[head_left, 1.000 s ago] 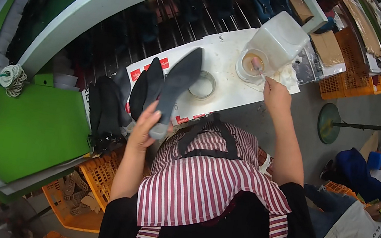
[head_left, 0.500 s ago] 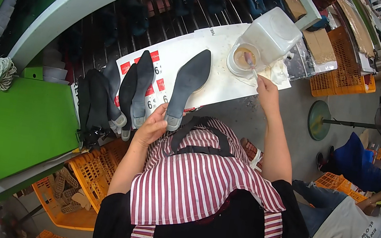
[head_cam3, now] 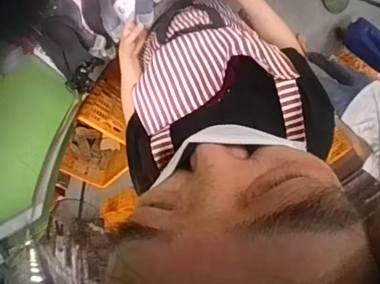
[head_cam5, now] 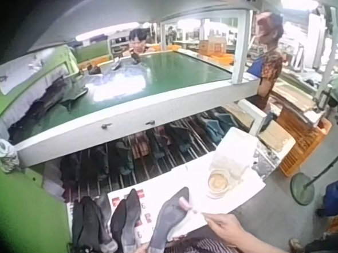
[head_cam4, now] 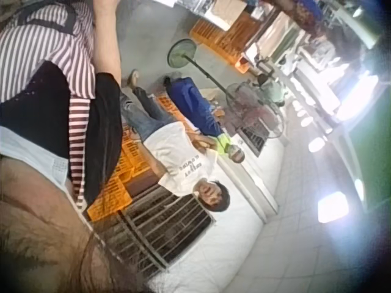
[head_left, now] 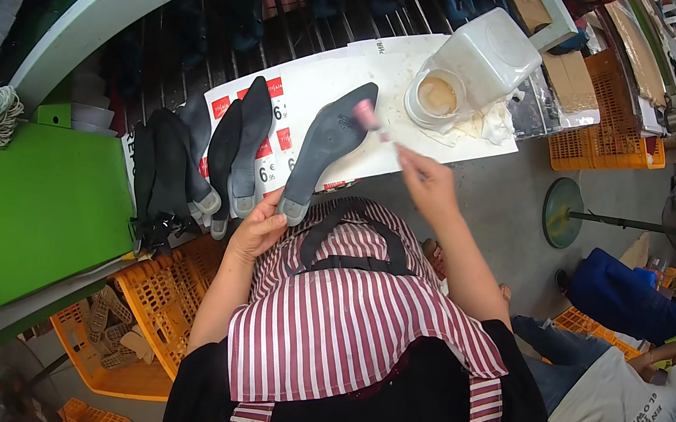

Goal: The person applies adhesive to shoe soles using a brush dipped into a container and places the soles onto a conveyor belt.

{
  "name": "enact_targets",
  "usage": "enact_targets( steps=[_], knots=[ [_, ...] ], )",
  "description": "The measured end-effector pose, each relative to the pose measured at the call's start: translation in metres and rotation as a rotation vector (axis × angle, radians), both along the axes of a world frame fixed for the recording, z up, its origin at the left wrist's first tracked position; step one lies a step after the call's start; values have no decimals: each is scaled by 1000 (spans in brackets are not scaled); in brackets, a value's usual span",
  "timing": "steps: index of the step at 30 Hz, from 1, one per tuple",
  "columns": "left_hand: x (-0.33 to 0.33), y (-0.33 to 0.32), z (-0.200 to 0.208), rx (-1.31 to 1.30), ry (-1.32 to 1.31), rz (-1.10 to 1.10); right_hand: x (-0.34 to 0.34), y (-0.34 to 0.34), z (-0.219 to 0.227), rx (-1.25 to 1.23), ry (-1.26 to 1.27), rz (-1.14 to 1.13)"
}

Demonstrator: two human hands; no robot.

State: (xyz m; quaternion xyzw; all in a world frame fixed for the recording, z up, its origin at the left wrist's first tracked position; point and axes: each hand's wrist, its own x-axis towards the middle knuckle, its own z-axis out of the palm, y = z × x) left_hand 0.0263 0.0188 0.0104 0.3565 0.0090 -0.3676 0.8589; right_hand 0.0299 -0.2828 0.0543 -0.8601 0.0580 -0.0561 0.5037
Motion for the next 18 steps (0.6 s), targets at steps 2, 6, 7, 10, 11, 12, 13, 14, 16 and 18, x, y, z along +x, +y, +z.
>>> enact_targets(
  steps=[2,6,7,10,11,12,13,14,16,18],
  knots=[
    [0,1,1,-1,-10,3,-1,12,0,-186,40,134],
    [1,1,4,-4,-22,18,17,6,-1,-416,107,83],
    [1,1,4,-1,-21,31,23,0,-1,-351,54,44],
    [0,1,7,7,-20,67,18,4,-5,-281,-131,124],
    [0,1,6,5,-20,73,10,13,0,-302,-109,206],
    [0,2,4,4,-20,78,5,20,9,-380,-63,292],
    [0,2,4,2,-20,77,6,18,5,-393,-65,287],
    [0,2,4,-1,-22,79,6,15,-3,-406,-66,283],
    [1,3,6,3,-13,72,25,-3,-14,-400,-64,103],
    [0,5,4,-6,-18,76,47,-28,-24,-385,-50,-23]
  ],
)
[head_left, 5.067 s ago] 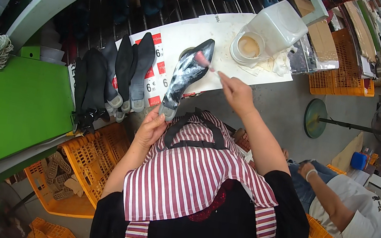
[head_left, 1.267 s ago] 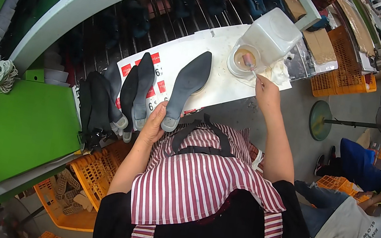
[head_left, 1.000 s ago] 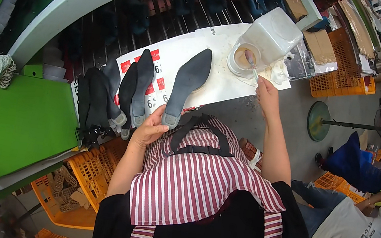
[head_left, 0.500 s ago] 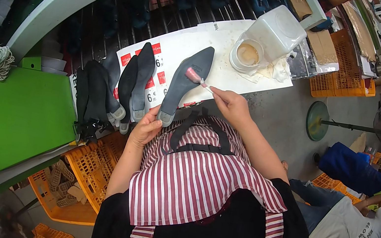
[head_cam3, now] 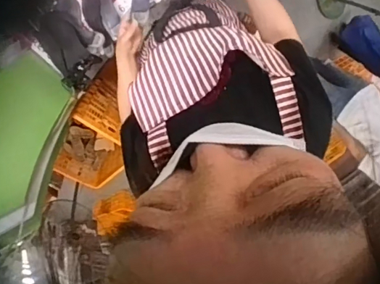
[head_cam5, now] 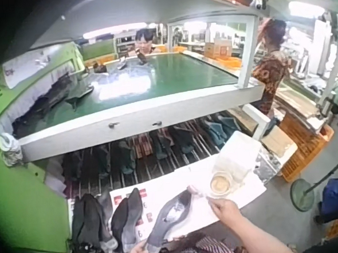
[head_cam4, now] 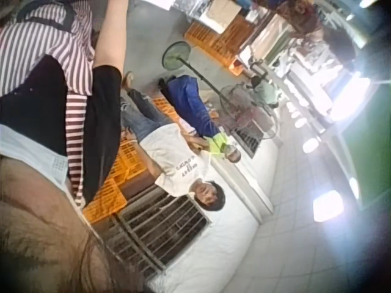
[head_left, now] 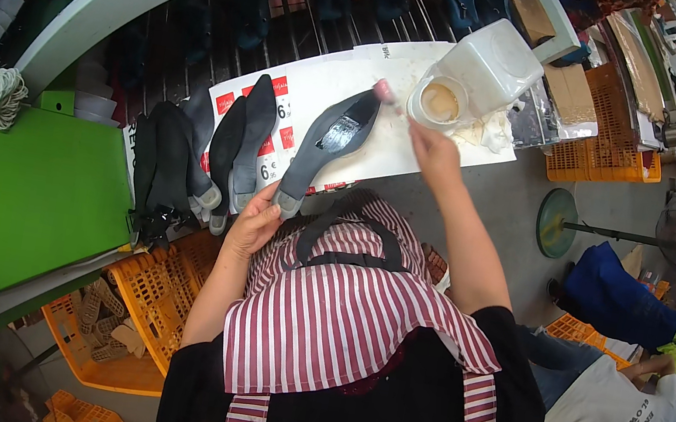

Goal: The person applies adhesive to shoe soles using a brush dipped into a container and places the soles onto a conveyor belt.

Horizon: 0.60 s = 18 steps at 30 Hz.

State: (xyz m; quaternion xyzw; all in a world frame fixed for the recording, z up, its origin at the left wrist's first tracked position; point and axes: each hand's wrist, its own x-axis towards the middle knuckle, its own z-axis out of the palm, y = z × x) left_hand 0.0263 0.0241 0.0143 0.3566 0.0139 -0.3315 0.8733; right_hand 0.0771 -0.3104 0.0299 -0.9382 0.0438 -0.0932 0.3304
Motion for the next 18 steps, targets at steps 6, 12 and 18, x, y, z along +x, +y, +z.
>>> enact_targets(
  steps=[6,12,18],
  knots=[
    [1,4,-3,22,13,57,-15,19,20,68,-30,193],
    [4,7,-6,14,14,55,21,1,7,-10,-96,-6],
    [6,6,-7,-16,33,115,0,31,39,-16,108,281]
  ],
)
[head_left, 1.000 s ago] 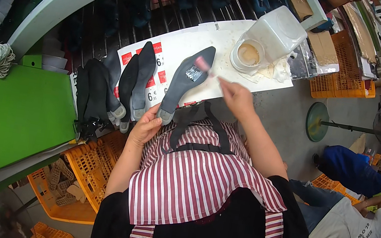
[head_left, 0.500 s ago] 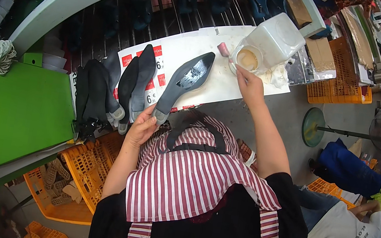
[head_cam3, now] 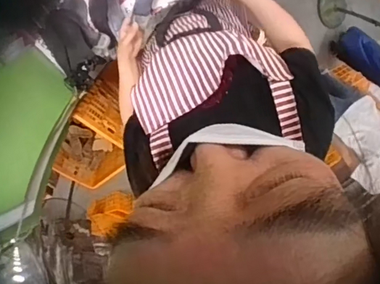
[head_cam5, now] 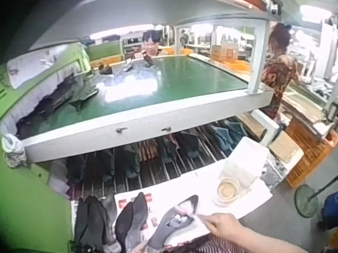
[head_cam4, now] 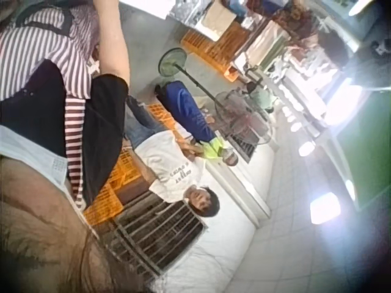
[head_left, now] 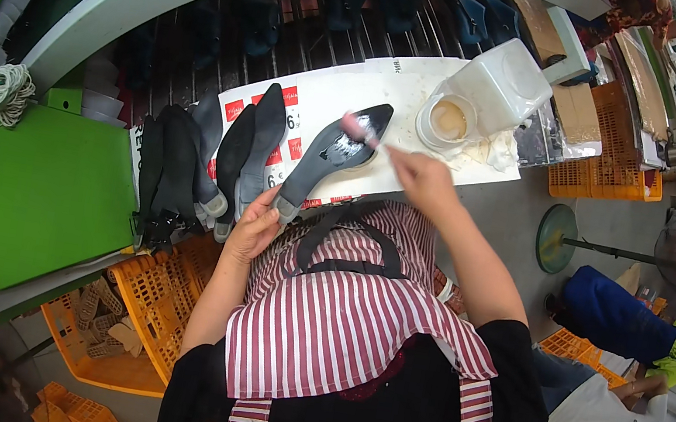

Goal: The person applies adhesive to shoe soles using a brush dipped into a container and places the soles onto a conveyor belt.

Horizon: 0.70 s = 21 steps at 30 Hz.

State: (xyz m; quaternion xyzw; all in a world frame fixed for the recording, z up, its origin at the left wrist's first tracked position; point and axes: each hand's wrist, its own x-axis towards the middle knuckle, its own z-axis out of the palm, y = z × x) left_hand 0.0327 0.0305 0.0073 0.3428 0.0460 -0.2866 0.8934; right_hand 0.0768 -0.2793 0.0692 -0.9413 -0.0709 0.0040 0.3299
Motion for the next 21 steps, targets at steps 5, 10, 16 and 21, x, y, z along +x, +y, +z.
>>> enact_targets(
  steps=[5,10,16,21],
  knots=[
    [3,2,-1,3,2,20,30,-7,-17,-97,-174,-118],
    [2,2,-1,-23,13,59,13,2,-3,21,-79,-23],
    [4,0,-3,-56,-20,55,31,8,-25,-52,-146,-27],
    [2,2,-9,-63,1,78,22,13,-8,68,-182,50]
  ],
)
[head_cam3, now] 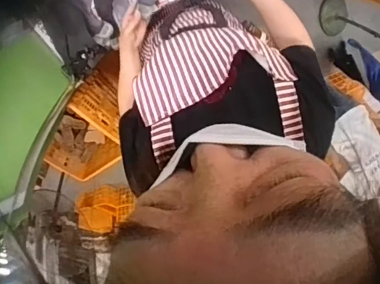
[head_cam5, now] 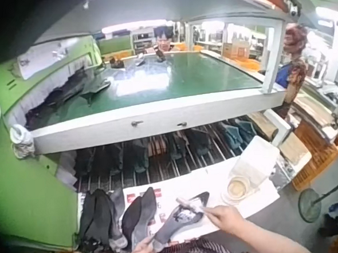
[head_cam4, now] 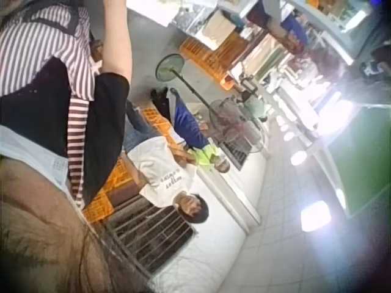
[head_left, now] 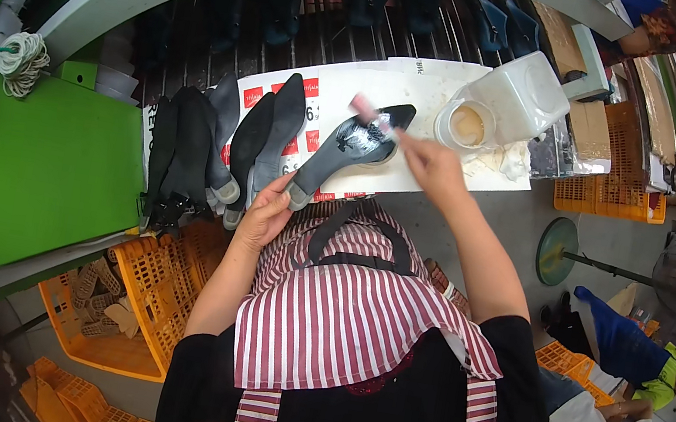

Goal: The person applies adhesive to shoe soles using a brush dipped into a container and places the soles onto a conveyor belt.

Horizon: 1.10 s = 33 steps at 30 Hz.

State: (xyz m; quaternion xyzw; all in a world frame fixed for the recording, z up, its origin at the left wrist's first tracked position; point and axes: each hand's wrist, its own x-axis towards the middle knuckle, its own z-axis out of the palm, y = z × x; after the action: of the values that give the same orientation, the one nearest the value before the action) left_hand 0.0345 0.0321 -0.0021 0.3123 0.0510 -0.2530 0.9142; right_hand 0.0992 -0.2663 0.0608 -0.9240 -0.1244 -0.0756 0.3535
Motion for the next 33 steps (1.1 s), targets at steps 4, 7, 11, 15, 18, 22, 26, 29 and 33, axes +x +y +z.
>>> enact_targets(
  steps=[4,7,11,15,18,22,26,29,33],
  knots=[
    [3,-4,4,37,-13,-10,-20,10,2,-129,92,196],
    [4,-3,3,40,-6,-10,11,9,-9,-120,44,-27],
    [-2,-3,-5,34,15,47,0,12,-2,50,35,35],
    [2,-6,1,-20,-21,22,-30,18,6,-123,166,323],
    [1,-5,3,-22,-22,25,-10,21,-5,-100,98,67],
    [1,-6,5,-37,-12,42,-10,23,7,14,113,116],
    [2,-6,1,-31,-17,31,-29,26,5,-37,180,301],
    [2,-6,3,-45,-22,36,-13,30,-5,-39,122,174],
    [0,-4,-2,-16,0,60,-20,32,4,60,124,229]
  ],
)
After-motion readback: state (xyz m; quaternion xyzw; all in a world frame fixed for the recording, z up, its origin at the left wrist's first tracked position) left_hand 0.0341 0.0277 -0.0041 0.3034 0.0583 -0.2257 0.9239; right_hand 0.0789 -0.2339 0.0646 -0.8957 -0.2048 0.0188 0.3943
